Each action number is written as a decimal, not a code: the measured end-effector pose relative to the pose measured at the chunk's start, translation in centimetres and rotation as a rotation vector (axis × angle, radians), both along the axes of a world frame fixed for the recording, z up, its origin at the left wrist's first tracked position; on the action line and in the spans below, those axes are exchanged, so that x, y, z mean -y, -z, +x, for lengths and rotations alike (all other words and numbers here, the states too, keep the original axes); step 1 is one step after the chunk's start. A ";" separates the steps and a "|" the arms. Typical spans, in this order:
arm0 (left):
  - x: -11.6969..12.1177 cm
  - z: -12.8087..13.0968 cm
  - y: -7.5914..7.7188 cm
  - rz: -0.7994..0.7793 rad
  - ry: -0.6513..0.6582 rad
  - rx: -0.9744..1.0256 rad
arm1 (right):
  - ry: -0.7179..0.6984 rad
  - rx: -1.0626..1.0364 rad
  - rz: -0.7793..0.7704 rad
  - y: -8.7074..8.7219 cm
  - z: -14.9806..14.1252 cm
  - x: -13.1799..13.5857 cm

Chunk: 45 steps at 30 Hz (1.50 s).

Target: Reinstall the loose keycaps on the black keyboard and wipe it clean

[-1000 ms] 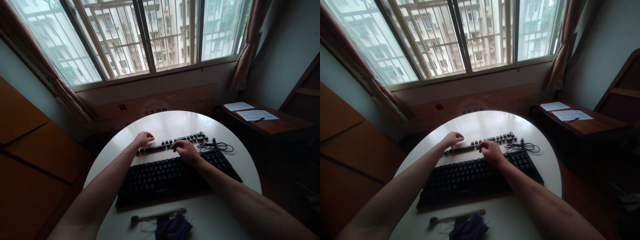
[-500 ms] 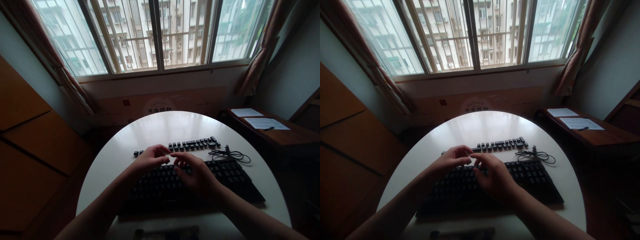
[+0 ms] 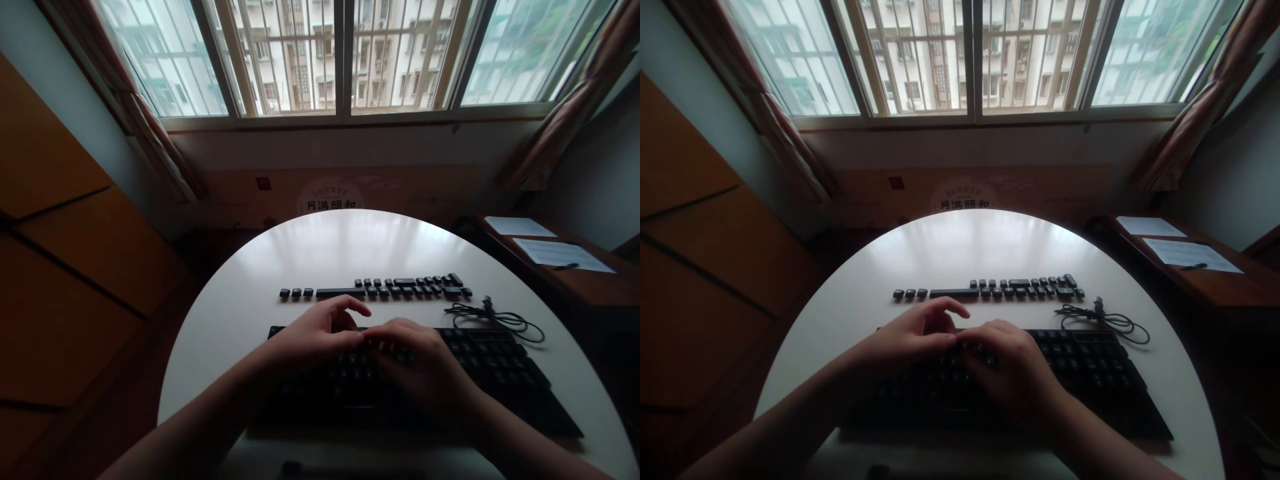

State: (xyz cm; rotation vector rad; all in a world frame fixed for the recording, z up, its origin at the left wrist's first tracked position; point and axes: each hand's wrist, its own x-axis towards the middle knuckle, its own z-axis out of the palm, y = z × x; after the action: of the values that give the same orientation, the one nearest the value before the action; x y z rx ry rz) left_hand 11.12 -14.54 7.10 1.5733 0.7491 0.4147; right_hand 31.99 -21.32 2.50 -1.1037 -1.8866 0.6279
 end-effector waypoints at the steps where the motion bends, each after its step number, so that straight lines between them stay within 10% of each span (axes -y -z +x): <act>1: -0.1 0.0 0.0 -0.007 -0.018 0.002 | 0.016 0.008 -0.008 0.0 0.1 -0.1; 12: -1.6 -1.1 0.0 0.485 -0.135 -0.400 | -0.001 0.176 -0.051 -0.9 0.4 0.9; 18: -2.3 -2.2 0.0 0.673 0.040 -0.519 | 0.023 0.296 0.024 -0.7 0.3 1.2; 45: -1.0 -2.6 0.0 0.827 0.252 -0.457 | -0.080 0.432 0.069 1.9 -1.5 1.8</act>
State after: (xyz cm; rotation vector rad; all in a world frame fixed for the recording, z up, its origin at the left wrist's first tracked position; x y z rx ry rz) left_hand 8.48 -13.58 7.10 2.5664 0.7447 0.1726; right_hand 30.53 -23.16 0.61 -1.1922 -2.3112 0.3826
